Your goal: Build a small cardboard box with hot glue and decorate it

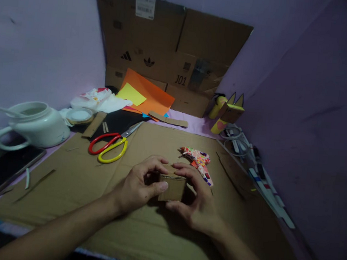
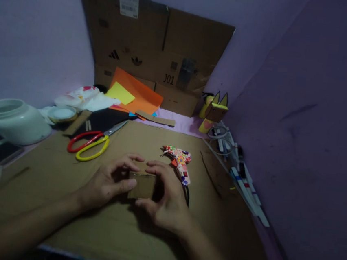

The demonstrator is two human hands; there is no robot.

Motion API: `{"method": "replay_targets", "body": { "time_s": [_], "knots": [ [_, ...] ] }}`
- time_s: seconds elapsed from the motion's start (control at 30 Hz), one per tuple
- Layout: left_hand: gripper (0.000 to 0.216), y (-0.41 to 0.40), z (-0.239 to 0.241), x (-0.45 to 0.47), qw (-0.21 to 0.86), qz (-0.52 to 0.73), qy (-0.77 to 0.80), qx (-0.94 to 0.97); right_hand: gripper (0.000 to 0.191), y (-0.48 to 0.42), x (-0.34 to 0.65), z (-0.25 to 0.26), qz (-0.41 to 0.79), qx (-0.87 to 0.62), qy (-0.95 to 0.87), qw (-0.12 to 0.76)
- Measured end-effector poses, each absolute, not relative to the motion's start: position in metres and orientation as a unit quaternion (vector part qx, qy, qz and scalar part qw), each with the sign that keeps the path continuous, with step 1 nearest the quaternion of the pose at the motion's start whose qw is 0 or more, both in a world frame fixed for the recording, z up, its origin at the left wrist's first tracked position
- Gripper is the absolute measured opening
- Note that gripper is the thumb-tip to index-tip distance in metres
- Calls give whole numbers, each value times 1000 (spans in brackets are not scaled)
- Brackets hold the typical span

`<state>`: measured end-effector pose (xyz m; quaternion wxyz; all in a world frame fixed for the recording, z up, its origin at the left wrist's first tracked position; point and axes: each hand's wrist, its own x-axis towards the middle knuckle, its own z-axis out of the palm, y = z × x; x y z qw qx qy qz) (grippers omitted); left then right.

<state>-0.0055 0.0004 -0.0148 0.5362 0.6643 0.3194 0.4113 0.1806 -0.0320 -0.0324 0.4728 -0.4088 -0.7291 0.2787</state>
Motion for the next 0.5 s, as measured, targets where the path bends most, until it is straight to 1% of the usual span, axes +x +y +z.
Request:
{"method": "replay_targets", "body": {
  "time_s": [0.13, 0.2, 0.3, 0.43, 0.5],
  "knots": [
    [16, -5, -16, -5, 502, 422, 311, 688, 59, -31, 176, -32, 413, -414, -626, 517],
    [16, -6, -17, -5, 477, 419, 306, 709, 61, -30, 174, -33, 443, -422, -595, 522],
    [18, -7, -15, -5, 459, 396, 324, 726, 54, -28, 173, -34, 442, -432, -582, 528],
    [20, -5, -14, -5, 459, 373, 343, 730, 37, -27, 175, -36, 398, -420, -604, 548],
    [22, -4, -15, -5, 470, 377, 337, 723, 34, -27, 177, -36, 381, -433, -608, 546]
  ]
}}
